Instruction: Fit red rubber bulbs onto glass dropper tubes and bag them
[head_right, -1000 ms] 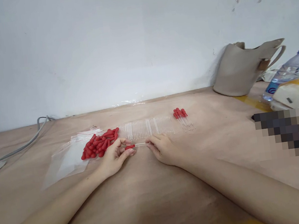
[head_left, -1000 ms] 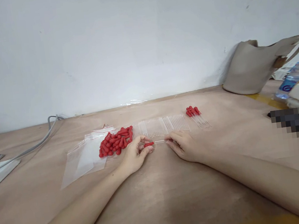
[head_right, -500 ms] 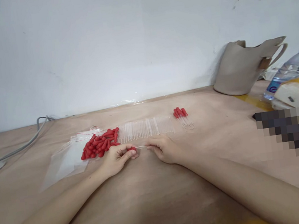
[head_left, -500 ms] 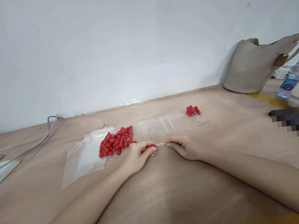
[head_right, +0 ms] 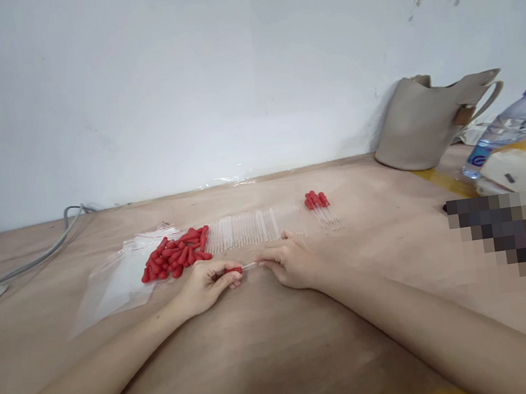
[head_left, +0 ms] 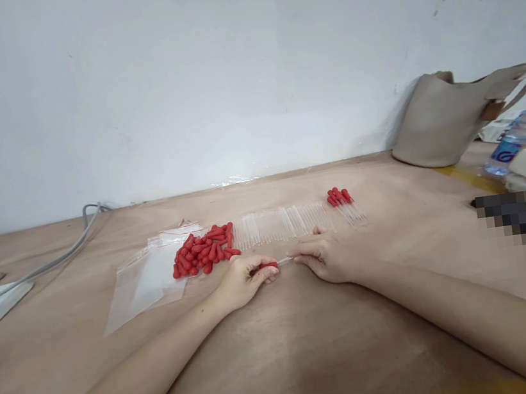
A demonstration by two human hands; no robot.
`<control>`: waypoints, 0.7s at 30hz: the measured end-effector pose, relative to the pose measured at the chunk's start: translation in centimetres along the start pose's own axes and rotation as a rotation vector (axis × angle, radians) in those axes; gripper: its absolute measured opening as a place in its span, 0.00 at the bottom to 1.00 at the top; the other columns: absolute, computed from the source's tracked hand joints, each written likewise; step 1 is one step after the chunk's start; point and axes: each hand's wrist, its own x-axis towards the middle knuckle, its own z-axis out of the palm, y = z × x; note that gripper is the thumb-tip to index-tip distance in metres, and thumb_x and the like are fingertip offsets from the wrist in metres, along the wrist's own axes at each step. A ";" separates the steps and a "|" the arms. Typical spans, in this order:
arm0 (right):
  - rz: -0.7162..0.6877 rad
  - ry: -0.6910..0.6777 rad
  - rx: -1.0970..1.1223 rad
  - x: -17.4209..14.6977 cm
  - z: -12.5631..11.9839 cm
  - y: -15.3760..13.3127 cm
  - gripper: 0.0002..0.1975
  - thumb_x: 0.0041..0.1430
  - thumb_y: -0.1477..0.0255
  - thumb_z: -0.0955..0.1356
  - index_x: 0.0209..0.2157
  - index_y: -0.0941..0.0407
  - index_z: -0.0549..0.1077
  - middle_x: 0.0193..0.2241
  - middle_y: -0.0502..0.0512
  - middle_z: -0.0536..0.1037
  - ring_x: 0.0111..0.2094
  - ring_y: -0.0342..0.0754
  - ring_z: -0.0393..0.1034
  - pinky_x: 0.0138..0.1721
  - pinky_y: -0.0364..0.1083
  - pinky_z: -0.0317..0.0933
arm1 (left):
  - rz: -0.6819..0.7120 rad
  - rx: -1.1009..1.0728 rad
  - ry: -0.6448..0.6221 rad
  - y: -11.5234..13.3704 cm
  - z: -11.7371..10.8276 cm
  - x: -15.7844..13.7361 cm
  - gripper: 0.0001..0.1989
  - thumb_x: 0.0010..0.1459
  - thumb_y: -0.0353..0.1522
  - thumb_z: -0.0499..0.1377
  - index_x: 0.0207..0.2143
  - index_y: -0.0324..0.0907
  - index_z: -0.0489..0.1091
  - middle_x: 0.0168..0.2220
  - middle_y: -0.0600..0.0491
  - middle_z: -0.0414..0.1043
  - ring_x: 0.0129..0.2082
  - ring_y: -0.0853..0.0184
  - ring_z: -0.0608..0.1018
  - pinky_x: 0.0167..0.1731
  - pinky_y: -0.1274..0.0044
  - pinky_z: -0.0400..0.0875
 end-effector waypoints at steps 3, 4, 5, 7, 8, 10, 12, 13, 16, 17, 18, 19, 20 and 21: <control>-0.009 0.080 -0.088 -0.3 0.6 -0.3 0.10 0.60 0.74 0.60 0.35 0.55 0.72 0.30 0.52 0.76 0.30 0.43 0.68 0.36 0.46 0.53 | 0.017 0.115 0.085 0.1 0.2 -0.3 0.10 0.57 0.35 0.53 0.35 0.40 0.72 0.23 0.54 0.73 0.23 0.71 0.74 0.26 0.80 0.69; -0.008 0.103 -0.090 -0.4 0.8 -0.4 0.10 0.60 0.74 0.60 0.36 0.55 0.71 0.31 0.52 0.76 0.31 0.44 0.68 0.37 0.46 0.54 | 0.028 0.158 0.124 0.1 0.2 -0.3 0.10 0.57 0.35 0.54 0.36 0.40 0.72 0.24 0.53 0.74 0.23 0.70 0.74 0.26 0.80 0.69; 0.001 0.122 -0.080 -0.5 0.9 -0.5 0.10 0.60 0.74 0.59 0.37 0.55 0.71 0.31 0.53 0.76 0.32 0.44 0.68 0.37 0.46 0.56 | 0.042 0.197 0.165 0.1 0.2 -0.4 0.10 0.57 0.35 0.55 0.37 0.41 0.72 0.26 0.53 0.75 0.24 0.69 0.75 0.27 0.79 0.70; 0.036 0.145 -0.043 -0.6 0.9 -0.7 0.09 0.60 0.72 0.60 0.37 0.56 0.69 0.32 0.54 0.75 0.33 0.45 0.68 0.36 0.45 0.59 | 0.058 0.251 0.209 0.2 0.1 -0.5 0.10 0.55 0.35 0.56 0.38 0.42 0.72 0.31 0.52 0.76 0.27 0.68 0.76 0.29 0.79 0.70; 0.052 0.146 -0.024 -0.6 0.8 -0.8 0.08 0.60 0.71 0.60 0.37 0.56 0.68 0.31 0.54 0.75 0.32 0.44 0.68 0.34 0.44 0.60 | 0.052 0.261 0.206 0.2 0.0 -0.5 0.10 0.55 0.35 0.56 0.38 0.42 0.72 0.32 0.52 0.76 0.28 0.68 0.76 0.29 0.79 0.70; 0.059 0.134 0.004 -0.5 0.5 -1.0 0.06 0.59 0.71 0.60 0.34 0.56 0.68 0.29 0.54 0.74 0.30 0.44 0.68 0.31 0.43 0.61 | 0.021 0.251 0.169 0.3 -0.2 -0.5 0.08 0.55 0.35 0.56 0.36 0.42 0.72 0.31 0.53 0.76 0.27 0.69 0.76 0.28 0.80 0.69; 0.039 0.115 0.019 -0.5 0.4 -1.0 0.07 0.59 0.72 0.60 0.32 0.56 0.68 0.28 0.53 0.73 0.29 0.43 0.67 0.30 0.42 0.60 | -0.006 0.225 0.128 0.3 -0.3 -0.5 0.08 0.55 0.35 0.56 0.34 0.42 0.72 0.27 0.55 0.74 0.24 0.70 0.74 0.25 0.81 0.68; 0.030 0.110 0.022 -0.5 0.4 -1.0 0.08 0.60 0.73 0.59 0.32 0.56 0.68 0.28 0.53 0.72 0.29 0.43 0.66 0.31 0.42 0.60 | -0.011 0.208 0.116 0.3 -0.3 -0.4 0.08 0.56 0.35 0.55 0.33 0.42 0.72 0.25 0.55 0.73 0.23 0.70 0.74 0.25 0.81 0.67; 0.020 0.112 0.016 -0.5 0.7 -0.8 0.09 0.60 0.73 0.58 0.31 0.56 0.68 0.27 0.53 0.71 0.29 0.43 0.65 0.31 0.42 0.59 | -0.015 0.162 0.094 0.4 -0.2 -0.4 0.09 0.57 0.36 0.54 0.32 0.41 0.71 0.21 0.56 0.70 0.21 0.71 0.72 0.23 0.81 0.66; 0.013 0.114 0.014 -0.6 0.9 -0.7 0.09 0.60 0.73 0.58 0.31 0.57 0.69 0.27 0.53 0.71 0.29 0.43 0.64 0.31 0.42 0.59 | -0.013 0.148 0.093 0.4 -0.1 -0.4 0.10 0.57 0.36 0.54 0.32 0.40 0.71 0.20 0.56 0.69 0.21 0.71 0.71 0.23 0.81 0.65; 0.007 0.113 0.013 -0.6 1.0 -0.6 0.09 0.60 0.73 0.58 0.31 0.57 0.69 0.27 0.53 0.71 0.28 0.43 0.64 0.31 0.42 0.58 | -0.008 0.138 0.095 0.4 0.0 -0.4 0.10 0.56 0.36 0.54 0.33 0.40 0.71 0.20 0.56 0.69 0.21 0.71 0.71 0.23 0.81 0.65; 0.000 0.109 0.014 -0.6 1.1 -0.6 0.09 0.60 0.73 0.58 0.31 0.57 0.69 0.26 0.53 0.71 0.28 0.43 0.64 0.31 0.42 0.58 | -0.001 0.134 0.096 0.5 0.0 -0.5 0.09 0.56 0.36 0.55 0.33 0.40 0.71 0.21 0.55 0.69 0.21 0.71 0.71 0.23 0.81 0.65; -0.009 0.101 0.014 -0.5 1.1 -0.6 0.10 0.60 0.73 0.58 0.31 0.57 0.69 0.26 0.53 0.71 0.28 0.43 0.63 0.31 0.42 0.58 | 0.008 0.135 0.098 0.5 0.1 -0.5 0.09 0.56 0.36 0.55 0.33 0.40 0.71 0.21 0.55 0.70 0.21 0.71 0.71 0.23 0.81 0.65; -0.019 0.092 0.013 -0.5 1.1 -0.6 0.10 0.60 0.73 0.58 0.31 0.57 0.69 0.26 0.53 0.71 0.28 0.43 0.63 0.31 0.42 0.58 | 0.017 0.139 0.096 0.6 0.1 -0.5 0.09 0.56 0.36 0.55 0.33 0.39 0.71 0.22 0.54 0.70 0.22 0.71 0.71 0.23 0.81 0.66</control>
